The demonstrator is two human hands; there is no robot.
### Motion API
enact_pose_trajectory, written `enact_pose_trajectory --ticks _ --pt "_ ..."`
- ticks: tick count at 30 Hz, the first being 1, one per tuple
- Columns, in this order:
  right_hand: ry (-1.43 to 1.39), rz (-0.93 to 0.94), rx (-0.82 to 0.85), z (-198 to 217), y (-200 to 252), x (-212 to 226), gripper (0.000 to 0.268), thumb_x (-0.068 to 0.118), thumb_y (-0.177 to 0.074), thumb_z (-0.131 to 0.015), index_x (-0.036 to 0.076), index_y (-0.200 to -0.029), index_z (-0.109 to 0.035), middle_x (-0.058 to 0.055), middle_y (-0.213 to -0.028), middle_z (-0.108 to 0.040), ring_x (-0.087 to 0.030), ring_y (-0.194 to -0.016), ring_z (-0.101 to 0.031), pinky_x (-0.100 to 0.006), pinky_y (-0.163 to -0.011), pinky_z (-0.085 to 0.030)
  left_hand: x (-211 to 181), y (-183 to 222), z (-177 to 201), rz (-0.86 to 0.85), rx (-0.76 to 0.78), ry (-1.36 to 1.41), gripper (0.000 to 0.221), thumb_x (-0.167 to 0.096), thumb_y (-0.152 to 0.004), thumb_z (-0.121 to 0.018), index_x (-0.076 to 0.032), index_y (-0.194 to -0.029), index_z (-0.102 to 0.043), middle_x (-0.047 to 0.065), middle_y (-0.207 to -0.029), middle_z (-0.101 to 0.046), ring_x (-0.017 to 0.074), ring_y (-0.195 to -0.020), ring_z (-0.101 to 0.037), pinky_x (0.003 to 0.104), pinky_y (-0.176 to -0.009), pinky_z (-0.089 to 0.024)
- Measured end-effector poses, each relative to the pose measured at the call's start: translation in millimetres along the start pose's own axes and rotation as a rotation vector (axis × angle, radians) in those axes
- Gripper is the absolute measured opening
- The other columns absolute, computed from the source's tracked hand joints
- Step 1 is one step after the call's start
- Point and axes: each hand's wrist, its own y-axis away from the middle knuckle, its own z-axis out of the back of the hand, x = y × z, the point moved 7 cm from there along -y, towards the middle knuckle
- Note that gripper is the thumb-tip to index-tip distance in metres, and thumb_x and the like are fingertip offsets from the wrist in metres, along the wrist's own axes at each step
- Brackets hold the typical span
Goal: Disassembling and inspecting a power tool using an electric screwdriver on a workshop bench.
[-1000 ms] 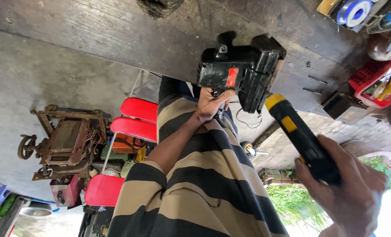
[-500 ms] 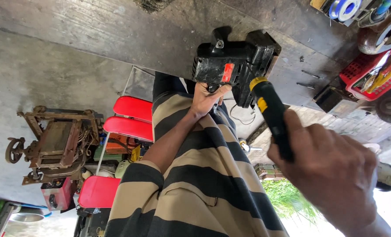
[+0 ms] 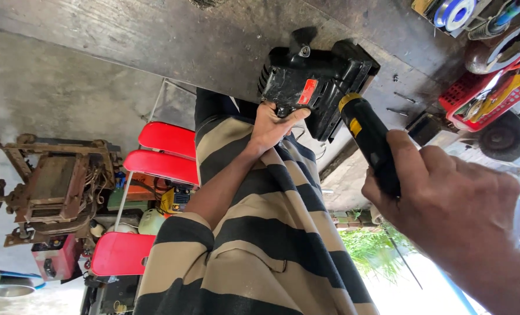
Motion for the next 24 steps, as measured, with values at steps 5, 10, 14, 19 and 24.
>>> enact_pose_trajectory --ticks 5,10,14,19,24 --pt "0.005 0.059 -0.154 3 1 4 0.065 0.072 -0.100 -0.048 0.023 -0.141 -0.059 0.008 -0.075 -0.070 -0.011 -0.056 -0.072 -0.030 -0.045 -0.057 -4 -3 2 -0.021 -0.013 -0.035 0.049 -0.027 -0.080 -0.088 -0.018 -0.057 -0.045 -0.006 -0.049 -0.048 0.0062 -0.041 -0.042 0.025 -0.041 -0.037" --pt "0.055 0.140 -0.168 -1 -6 3 0.077 0.078 -0.099 -0.038 0.021 -0.147 -0.059 0.008 -0.081 -0.074 -0.012 -0.066 -0.079 -0.030 -0.054 -0.068 -6 -8 5 -0.052 -0.023 -0.078 0.048 -0.029 -0.078 -0.089 -0.019 -0.057 -0.047 -0.007 -0.052 -0.052 0.0066 -0.041 -0.046 0.024 -0.041 -0.042" --pt "-0.085 0.056 -0.281 -4 -1 -5 0.066 0.070 -0.097 -0.059 0.017 -0.135 -0.067 0.006 -0.082 -0.072 -0.016 -0.071 -0.078 -0.044 -0.056 -0.063 -9 -7 6 -0.029 -0.016 -0.072 0.050 -0.030 -0.079 -0.089 -0.020 -0.056 -0.045 -0.008 -0.050 -0.049 0.0060 -0.041 -0.043 0.024 -0.042 -0.041" --pt "-0.103 -0.010 -0.391 -14 5 -14 0.068 0.073 -0.092 -0.068 0.023 -0.137 -0.073 0.008 -0.085 -0.074 -0.019 -0.064 -0.074 -0.038 -0.046 -0.050 -7 -8 5 -0.035 0.008 -0.064 0.047 -0.029 -0.079 -0.089 -0.018 -0.053 -0.051 -0.005 -0.049 -0.055 0.0069 -0.040 -0.048 0.023 -0.043 -0.043" --pt "-0.131 0.001 -0.301 -20 6 -11 0.074 0.077 -0.094 -0.060 0.020 -0.141 -0.067 0.006 -0.085 -0.075 -0.018 -0.064 -0.075 -0.039 -0.049 -0.060 -1 -12 4 -0.053 0.014 -0.021 0.030 -0.023 -0.080 -0.089 -0.016 -0.065 -0.064 -0.005 -0.059 -0.063 0.0054 -0.046 -0.053 0.022 -0.046 -0.048"
